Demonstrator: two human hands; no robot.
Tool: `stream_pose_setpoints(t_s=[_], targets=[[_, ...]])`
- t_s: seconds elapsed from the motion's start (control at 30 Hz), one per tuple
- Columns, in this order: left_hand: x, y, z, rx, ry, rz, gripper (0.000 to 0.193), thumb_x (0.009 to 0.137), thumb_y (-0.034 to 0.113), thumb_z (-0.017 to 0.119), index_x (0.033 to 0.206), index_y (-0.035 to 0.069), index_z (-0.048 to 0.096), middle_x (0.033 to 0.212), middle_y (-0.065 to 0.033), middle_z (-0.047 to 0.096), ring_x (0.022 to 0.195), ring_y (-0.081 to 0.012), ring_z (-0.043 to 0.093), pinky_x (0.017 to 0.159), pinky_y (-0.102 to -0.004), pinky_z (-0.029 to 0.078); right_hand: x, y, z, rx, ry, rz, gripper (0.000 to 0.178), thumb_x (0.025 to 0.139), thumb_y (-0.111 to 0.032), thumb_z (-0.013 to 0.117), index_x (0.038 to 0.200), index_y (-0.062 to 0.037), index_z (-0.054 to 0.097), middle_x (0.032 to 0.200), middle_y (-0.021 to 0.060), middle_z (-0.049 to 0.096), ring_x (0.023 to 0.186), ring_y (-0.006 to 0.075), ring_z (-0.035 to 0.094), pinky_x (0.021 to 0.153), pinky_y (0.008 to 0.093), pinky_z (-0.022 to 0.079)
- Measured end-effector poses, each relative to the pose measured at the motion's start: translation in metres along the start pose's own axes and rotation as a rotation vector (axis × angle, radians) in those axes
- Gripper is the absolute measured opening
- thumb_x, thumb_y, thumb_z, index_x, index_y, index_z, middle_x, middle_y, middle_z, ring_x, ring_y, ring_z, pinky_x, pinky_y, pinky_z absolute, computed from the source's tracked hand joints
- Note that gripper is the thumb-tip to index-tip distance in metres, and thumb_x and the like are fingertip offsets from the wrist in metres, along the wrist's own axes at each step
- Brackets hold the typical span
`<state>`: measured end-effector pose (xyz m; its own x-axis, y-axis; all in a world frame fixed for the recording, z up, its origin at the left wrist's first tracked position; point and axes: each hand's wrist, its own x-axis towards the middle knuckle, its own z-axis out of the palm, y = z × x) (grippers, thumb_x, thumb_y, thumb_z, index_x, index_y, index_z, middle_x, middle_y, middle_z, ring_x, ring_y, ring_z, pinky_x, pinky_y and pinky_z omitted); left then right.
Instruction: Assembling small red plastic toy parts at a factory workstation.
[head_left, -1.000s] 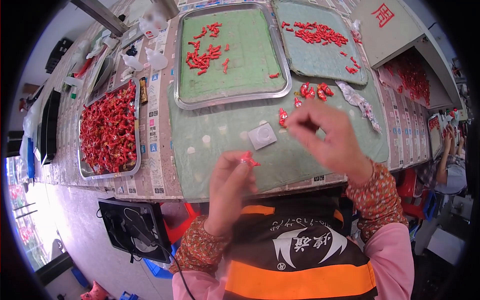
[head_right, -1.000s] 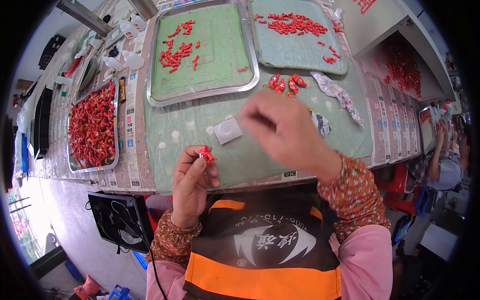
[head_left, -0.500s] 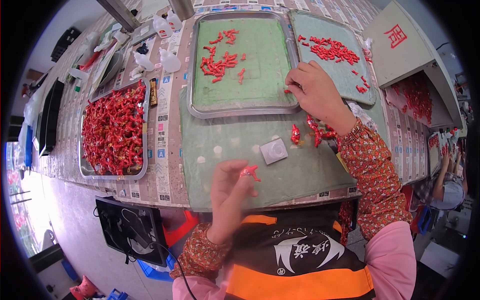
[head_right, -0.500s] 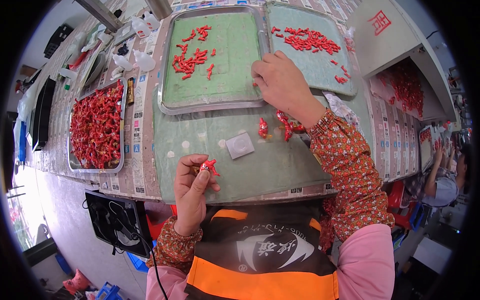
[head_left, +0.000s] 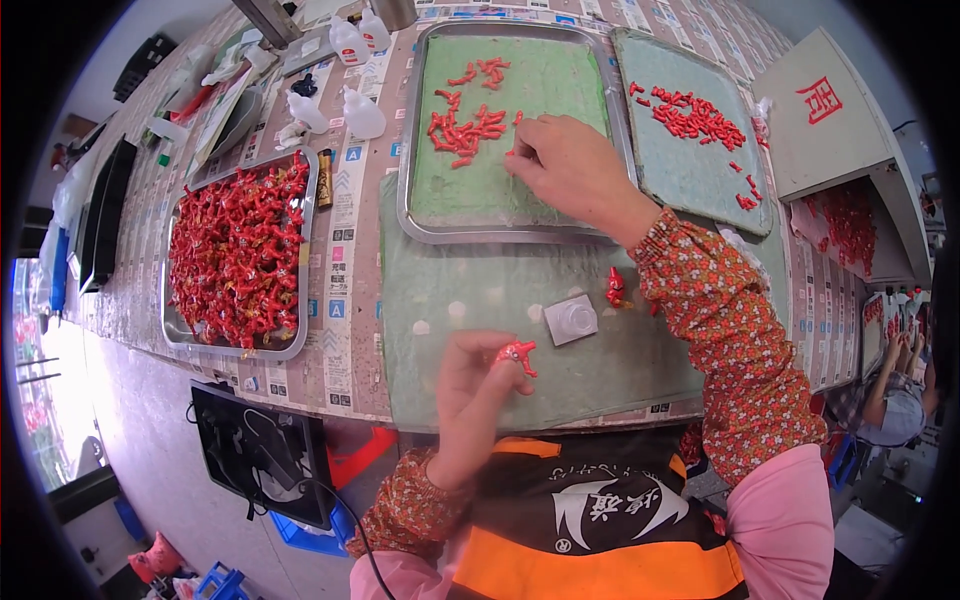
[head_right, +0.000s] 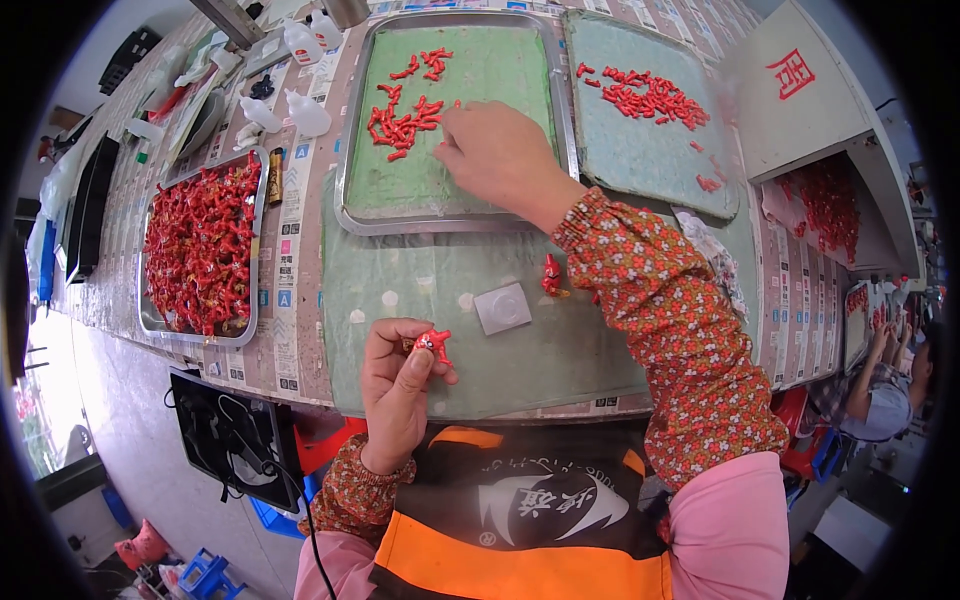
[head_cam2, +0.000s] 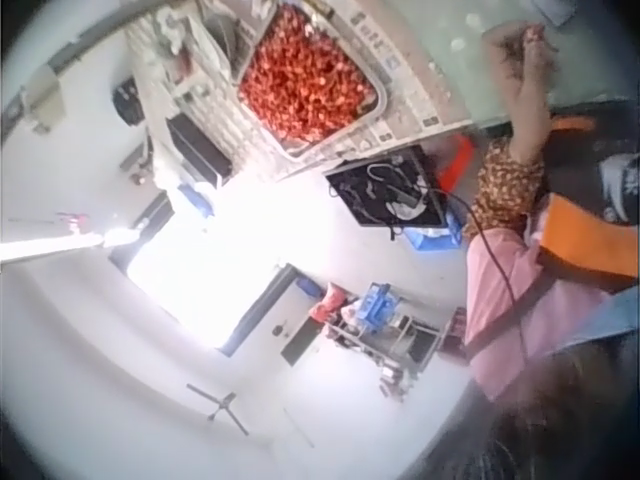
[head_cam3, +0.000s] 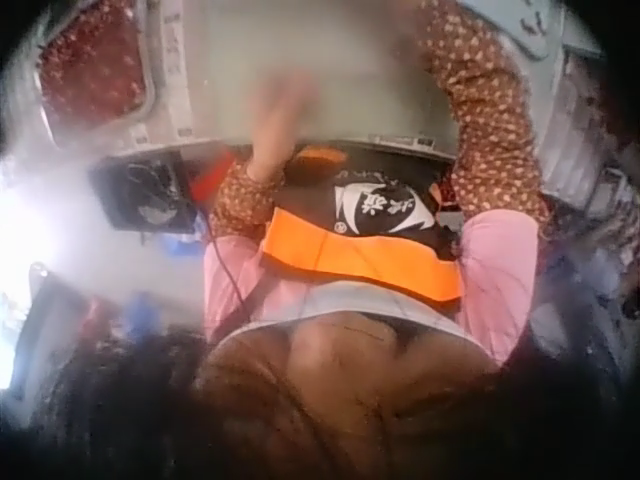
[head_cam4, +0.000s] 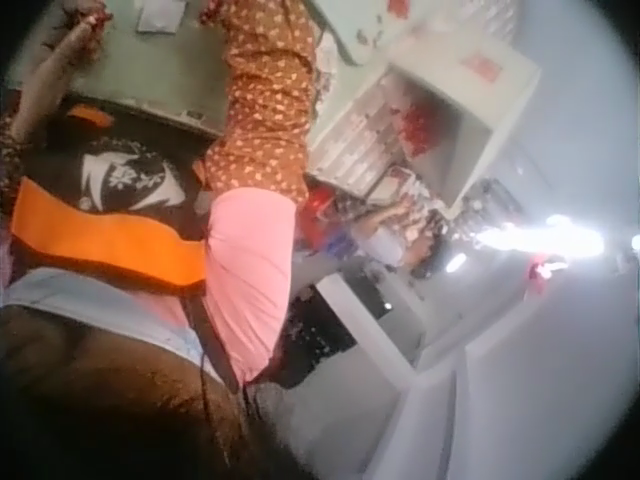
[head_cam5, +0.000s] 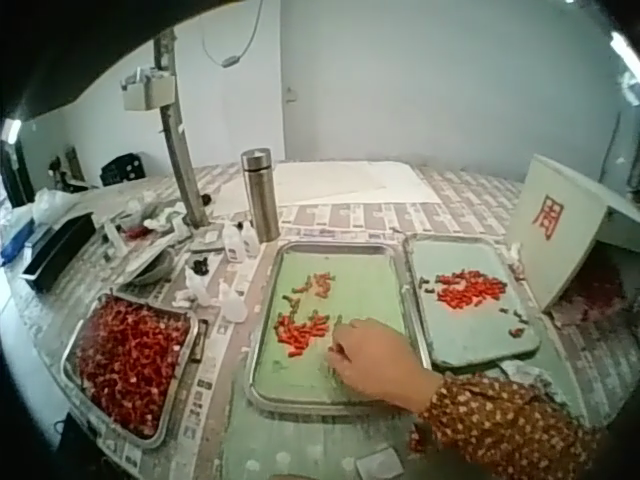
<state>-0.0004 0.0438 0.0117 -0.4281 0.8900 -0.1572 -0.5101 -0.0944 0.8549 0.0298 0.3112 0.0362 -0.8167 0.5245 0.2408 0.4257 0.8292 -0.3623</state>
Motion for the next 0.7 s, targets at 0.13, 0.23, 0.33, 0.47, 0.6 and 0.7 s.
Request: stream_pose_setpoints(t_s=[0.13,0.23,0.33,0.47,0.6,0.7], targets=[[-0.001,0.0,0.001,0.019,0.006,-0.005,0.023,0.097,0.011,0.057,0.116,0.002,0.049,0.102,-0.0062,0.057,0.083,-0.01,0.058,0.073,-0.0291,0.053,0.002,-0.007,0.012,-0.023,0.01,0.133,0.018,0.082,-0.018,0.065,0.078,-0.0017,0.057,0.081,0.0156,0.063,0.078,0.0347,0.062,0.068,0.0466,0.046],[-0.001,0.0,0.001,0.018,0.0,0.004,0.023,0.096,0.011,0.058,0.116,0.002,0.049,0.102,-0.0067,0.057,0.083,-0.0103,0.058,0.074,-0.0291,0.053,0.002,0.002,0.018,-0.022,0.01,0.112,0.017,0.083,-0.016,0.064,0.08,-0.0009,0.057,0.081,0.0163,0.063,0.079,0.0353,0.062,0.068,0.046,0.046],[-0.001,0.0,0.001,0.019,-0.014,0.006,0.024,0.096,0.011,0.058,0.116,0.001,0.049,0.102,-0.0067,0.057,0.083,-0.0106,0.059,0.074,-0.0288,0.053,-0.002,0.008,0.019,0.007,0.035,0.072,0.015,0.083,-0.013,0.063,0.082,-0.0004,0.056,0.082,0.0175,0.062,0.077,0.0352,0.061,0.068,0.0444,0.046],[-0.001,0.0,-0.001,0.011,-0.013,0.005,0.025,0.096,0.012,0.058,0.117,0.001,0.05,0.101,-0.0062,0.057,0.083,-0.0107,0.058,0.075,-0.0289,0.053,-0.016,0.005,-0.001,0.216,-0.046,0.055,0.012,0.084,-0.009,0.062,0.085,0.0,0.055,0.077,0.0125,0.06,0.071,0.0259,0.06,0.065,0.0371,0.046],[-0.001,0.001,0.001,-0.035,-0.006,-0.005,0.025,0.096,0.013,0.058,0.117,0.001,0.05,0.101,-0.0057,0.057,0.083,-0.0104,0.058,0.074,-0.0284,0.053,-0.049,-0.012,-0.037,0.672,-0.194,0.142,0.007,0.088,-0.006,0.06,0.088,-0.0004,0.056,0.076,0.0033,0.056,0.07,0.0115,0.053,0.066,0.0277,0.044],[-0.004,0.002,0.003,0.01,-0.024,0.017,0.025,0.097,0.014,0.058,0.116,0.002,0.05,0.1,-0.0052,0.057,0.082,-0.0103,0.058,0.071,-0.0267,0.053,-0.078,-0.032,-0.059,0.666,-0.218,0.08,0.007,0.085,-0.002,0.062,0.089,-0.0015,0.057,0.079,0.0024,0.056,0.071,0.0111,0.053,0.067,0.0268,0.044]])
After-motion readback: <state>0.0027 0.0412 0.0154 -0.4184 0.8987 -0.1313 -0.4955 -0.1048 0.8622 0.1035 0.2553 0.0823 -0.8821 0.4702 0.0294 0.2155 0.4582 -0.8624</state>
